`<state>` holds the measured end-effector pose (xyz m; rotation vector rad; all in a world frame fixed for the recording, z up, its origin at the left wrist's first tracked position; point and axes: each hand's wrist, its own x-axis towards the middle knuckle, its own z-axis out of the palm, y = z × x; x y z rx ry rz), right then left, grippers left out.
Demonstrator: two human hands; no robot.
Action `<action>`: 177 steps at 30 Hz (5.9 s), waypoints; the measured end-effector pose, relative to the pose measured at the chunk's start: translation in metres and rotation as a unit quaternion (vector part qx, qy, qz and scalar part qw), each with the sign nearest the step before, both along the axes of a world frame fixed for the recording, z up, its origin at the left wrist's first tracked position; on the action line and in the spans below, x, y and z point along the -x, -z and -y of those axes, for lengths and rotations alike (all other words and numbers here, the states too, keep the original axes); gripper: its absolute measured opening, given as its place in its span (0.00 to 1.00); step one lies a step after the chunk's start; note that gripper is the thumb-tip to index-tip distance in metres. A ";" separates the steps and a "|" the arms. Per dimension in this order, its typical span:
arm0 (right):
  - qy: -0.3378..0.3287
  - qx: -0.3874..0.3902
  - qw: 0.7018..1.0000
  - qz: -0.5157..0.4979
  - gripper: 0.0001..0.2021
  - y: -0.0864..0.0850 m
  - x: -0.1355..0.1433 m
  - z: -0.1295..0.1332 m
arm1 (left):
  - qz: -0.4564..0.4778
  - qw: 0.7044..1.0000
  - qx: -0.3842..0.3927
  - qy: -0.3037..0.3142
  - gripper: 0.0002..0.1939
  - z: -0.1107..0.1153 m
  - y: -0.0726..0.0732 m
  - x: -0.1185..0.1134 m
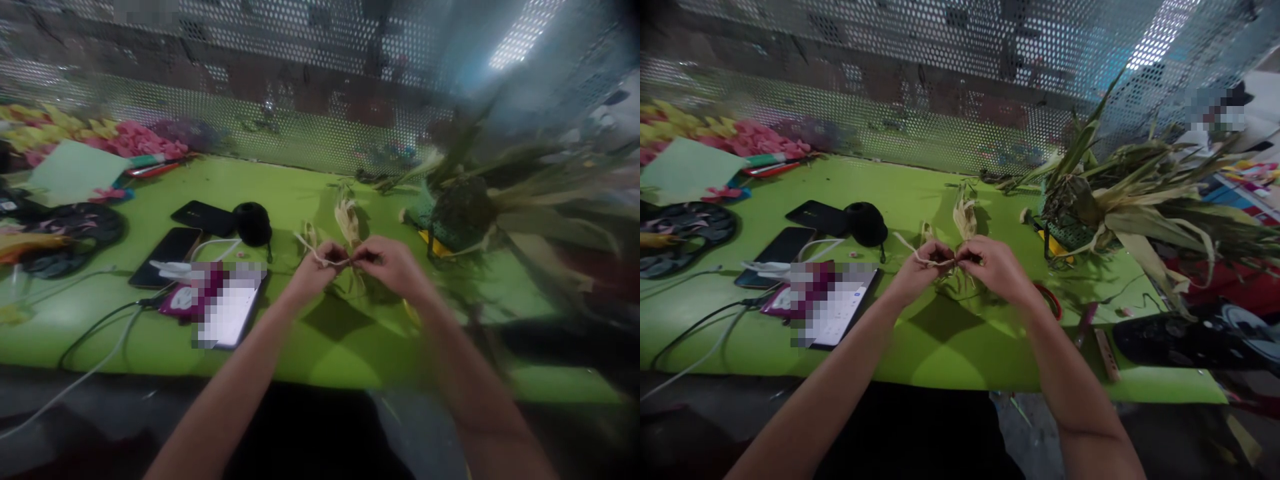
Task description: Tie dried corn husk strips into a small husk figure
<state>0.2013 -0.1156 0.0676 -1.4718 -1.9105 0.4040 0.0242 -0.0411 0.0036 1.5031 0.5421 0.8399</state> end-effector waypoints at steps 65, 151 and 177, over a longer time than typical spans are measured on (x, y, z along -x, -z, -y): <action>-0.025 0.116 0.771 -0.626 0.18 0.005 0.015 -0.003 | 0.093 0.988 0.093 0.076 0.04 0.003 -0.006 0.000; 0.097 -0.087 0.970 -0.205 0.06 0.012 0.004 -0.008 | 0.134 0.972 0.190 0.017 0.08 -0.001 -0.005 0.004; 0.040 -0.140 0.984 0.098 0.09 0.006 0.006 -0.002 | 0.154 0.964 0.215 -0.010 0.07 -0.006 -0.001 0.005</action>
